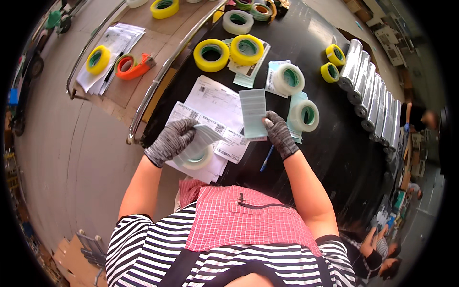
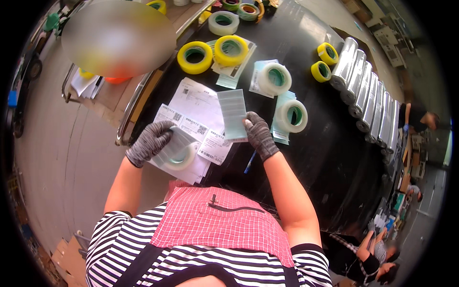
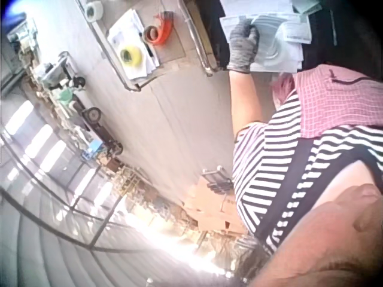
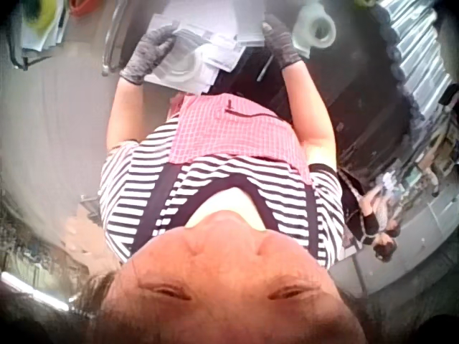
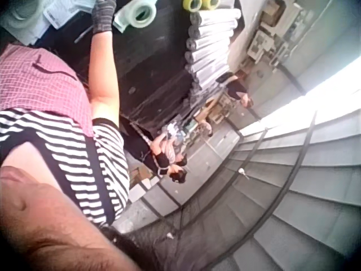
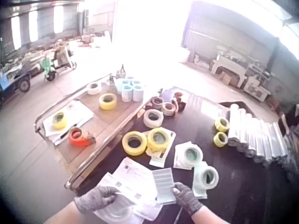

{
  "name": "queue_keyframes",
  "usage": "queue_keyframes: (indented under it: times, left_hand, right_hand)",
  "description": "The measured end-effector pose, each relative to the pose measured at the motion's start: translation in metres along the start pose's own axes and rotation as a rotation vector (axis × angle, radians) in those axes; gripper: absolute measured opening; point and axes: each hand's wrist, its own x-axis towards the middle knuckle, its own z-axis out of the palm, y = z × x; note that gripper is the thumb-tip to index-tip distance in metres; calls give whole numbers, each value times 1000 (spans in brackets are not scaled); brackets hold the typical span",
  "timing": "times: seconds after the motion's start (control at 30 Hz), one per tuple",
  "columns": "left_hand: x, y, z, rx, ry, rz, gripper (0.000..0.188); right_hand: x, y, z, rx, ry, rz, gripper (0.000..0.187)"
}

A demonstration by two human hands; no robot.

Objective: The person unfolds printed shipping label sheets, folds and handles barcode sticker strips, and positions them with rolls of tape on the table.

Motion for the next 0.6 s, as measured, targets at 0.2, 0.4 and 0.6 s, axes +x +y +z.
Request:
queue_keyframes:
  times: [0.2, 0.4, 0.6]
  left_hand:
    - [89, 35, -15, 224, -64, 237, 29]
    - [151, 74, 44, 95, -371, 240, 36]
    - [181, 51, 141, 512, -582, 224, 43]
  right_hand:
    - [38, 19, -9, 164, 61, 214, 22]
    - [13, 53, -25, 223, 70, 404, 26]
    - [2, 60, -50, 54, 203, 377, 31]
